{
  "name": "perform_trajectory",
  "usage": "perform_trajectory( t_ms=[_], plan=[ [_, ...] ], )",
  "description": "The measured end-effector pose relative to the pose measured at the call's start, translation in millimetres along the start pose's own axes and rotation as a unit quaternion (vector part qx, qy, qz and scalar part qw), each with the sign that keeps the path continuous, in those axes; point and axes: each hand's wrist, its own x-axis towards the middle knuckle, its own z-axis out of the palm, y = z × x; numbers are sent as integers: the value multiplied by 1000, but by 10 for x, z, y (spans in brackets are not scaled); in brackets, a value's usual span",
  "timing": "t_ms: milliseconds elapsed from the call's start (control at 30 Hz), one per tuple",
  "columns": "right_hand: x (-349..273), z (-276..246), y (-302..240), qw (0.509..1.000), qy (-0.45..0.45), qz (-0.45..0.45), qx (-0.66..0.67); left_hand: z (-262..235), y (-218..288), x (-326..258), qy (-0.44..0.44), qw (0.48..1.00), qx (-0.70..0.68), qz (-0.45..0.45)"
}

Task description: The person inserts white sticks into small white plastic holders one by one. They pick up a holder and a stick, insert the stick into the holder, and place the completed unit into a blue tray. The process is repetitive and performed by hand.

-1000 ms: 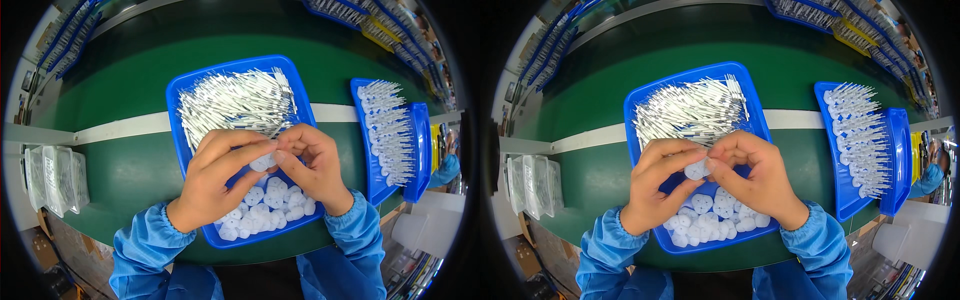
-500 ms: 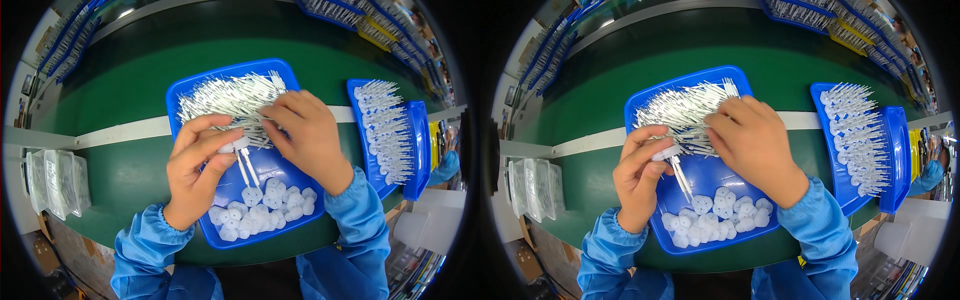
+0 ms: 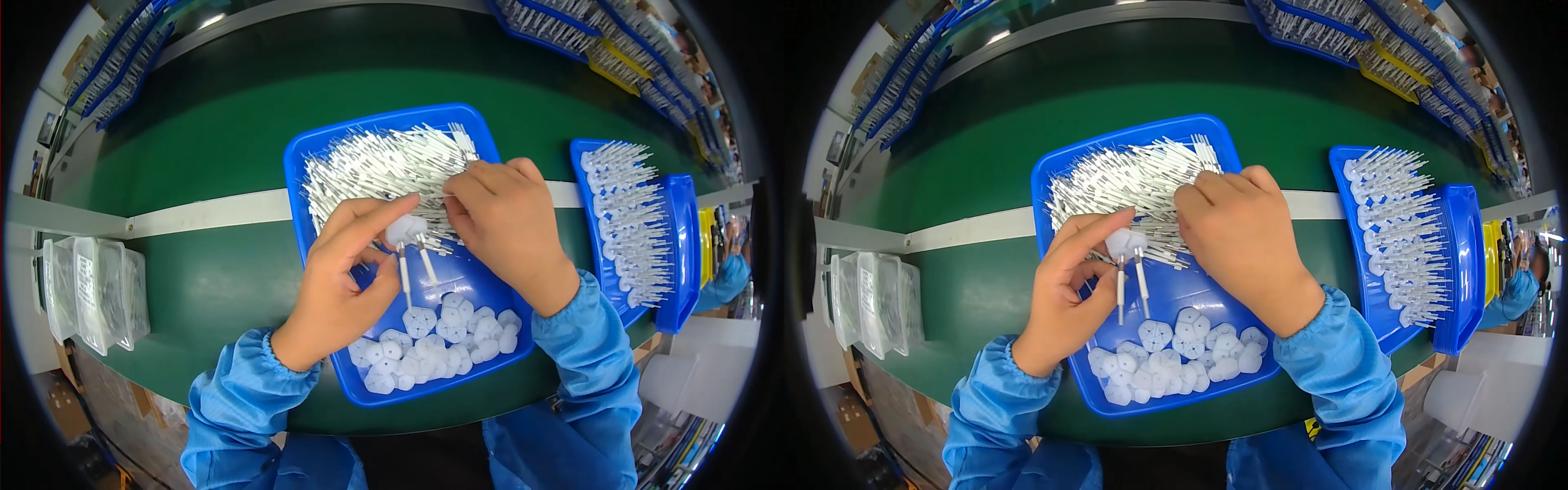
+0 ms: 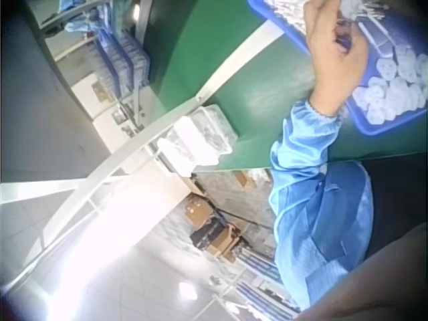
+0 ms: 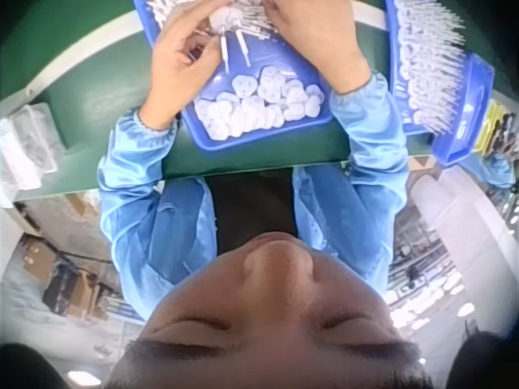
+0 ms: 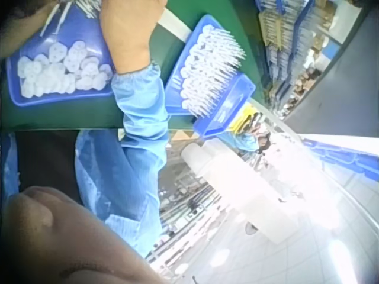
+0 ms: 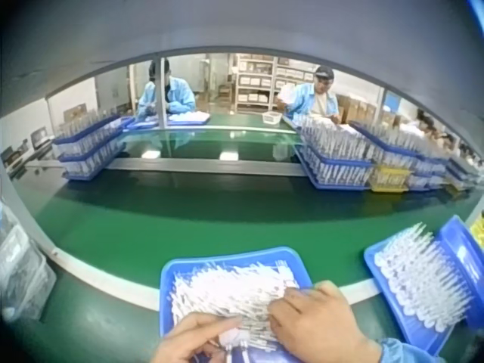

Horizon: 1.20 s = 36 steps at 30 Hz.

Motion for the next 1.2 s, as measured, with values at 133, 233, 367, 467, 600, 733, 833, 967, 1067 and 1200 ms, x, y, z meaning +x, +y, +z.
perform_trajectory(
  t_ms=[133, 233, 367, 467, 600, 733, 833, 967, 1067, 1200],
  plan=[
    [-166, -179, -96, 929, 9, 175, 325, -45, 49, -4, -31, 999, 30, -19],
    [-367, -184, -194, 805, 33, 198, 558, -33, 63, 20, -49, 997, 63, -7],
    [-413, -137, -321, 877, 34, 173, 448, -7, 91, 9, -45, 998, 46, -10],
    [-425, -143, -369, 897, 29, 192, 397, 15, 70, -12, -17, 999, 26, -9],
    [-418, -205, -380, 895, 4, 205, 397, 27, 85, -11, 17, 999, 39, 3],
    [-426, -244, -380, 898, -19, 214, 385, 54, 103, -4, 42, 998, 44, 8],
    [-413, -301, -436, 887, -5, 252, 388, 36, 84, -12, 28, 995, 87, 39],
    [-381, -262, -508, 884, -11, 253, 393, 47, 119, -17, 6, 995, 98, 28],
    [-352, -250, -484, 869, -34, 266, 417, 31, 99, -25, 2, 998, 68, 14],
    [-403, -189, -459, 827, -61, 289, 478, 13, 93, -38, -32, 994, 103, -3]
  ],
)
